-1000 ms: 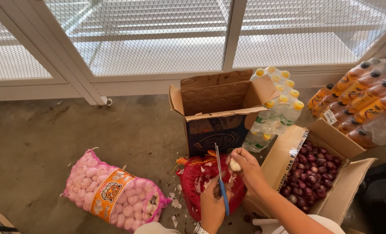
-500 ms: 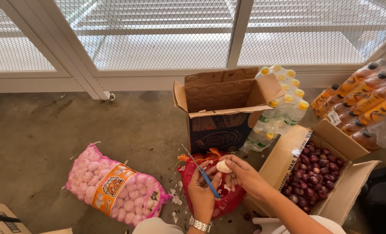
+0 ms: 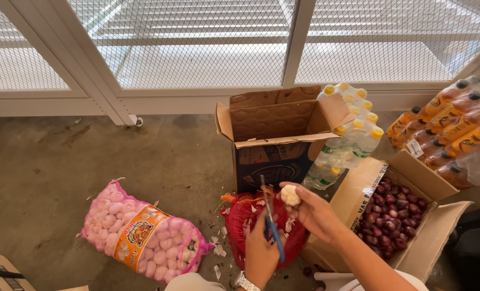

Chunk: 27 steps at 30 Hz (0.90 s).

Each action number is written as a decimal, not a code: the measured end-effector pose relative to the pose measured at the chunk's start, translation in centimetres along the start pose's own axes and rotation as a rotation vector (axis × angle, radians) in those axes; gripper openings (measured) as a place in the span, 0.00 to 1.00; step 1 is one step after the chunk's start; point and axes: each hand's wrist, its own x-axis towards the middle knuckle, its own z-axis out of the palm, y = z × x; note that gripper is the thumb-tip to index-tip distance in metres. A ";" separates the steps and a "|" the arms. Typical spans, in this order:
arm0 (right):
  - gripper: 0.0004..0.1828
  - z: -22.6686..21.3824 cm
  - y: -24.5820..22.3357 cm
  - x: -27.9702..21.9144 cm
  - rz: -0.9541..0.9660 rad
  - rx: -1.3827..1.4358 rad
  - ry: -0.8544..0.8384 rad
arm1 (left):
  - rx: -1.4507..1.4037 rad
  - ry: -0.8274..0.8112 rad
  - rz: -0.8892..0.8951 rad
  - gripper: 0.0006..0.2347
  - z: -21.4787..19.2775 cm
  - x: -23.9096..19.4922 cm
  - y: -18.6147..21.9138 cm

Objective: Trimming and preparing garlic bulbs using scissors in a storage area.

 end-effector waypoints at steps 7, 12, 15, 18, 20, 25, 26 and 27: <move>0.26 -1.1 -0.1 -0.2 -0.113 -0.020 -0.027 | 0.363 -0.068 0.104 0.35 0.4 -0.3 0.6; 0.20 -3.2 0.3 0.5 -0.216 -0.283 -0.043 | 0.455 -0.101 -0.037 0.31 0.2 -0.1 2.2; 0.19 -3.3 0.0 0.3 -0.211 -0.435 -0.024 | 0.475 -0.085 -0.034 0.27 -0.1 -0.1 0.2; 0.20 -3.6 0.2 0.4 -0.169 -0.412 -0.017 | 0.356 -0.071 0.004 0.22 0.0 0.1 0.0; 0.20 -3.2 0.2 0.2 -0.136 -0.340 -0.023 | 0.250 -0.077 -0.034 0.20 0.1 0.2 0.8; 0.21 -0.6 -1.5 -0.3 -0.114 0.041 -0.039 | -0.131 -0.076 -0.288 0.19 0.6 0.5 0.1; 0.21 -0.3 -1.8 -0.4 -0.115 0.043 -0.036 | -0.129 -0.080 -0.289 0.19 0.5 0.3 0.2; 0.22 0.1 -2.0 -0.5 -0.112 0.065 0.007 | -0.057 -0.073 -0.192 0.23 0.5 0.1 0.4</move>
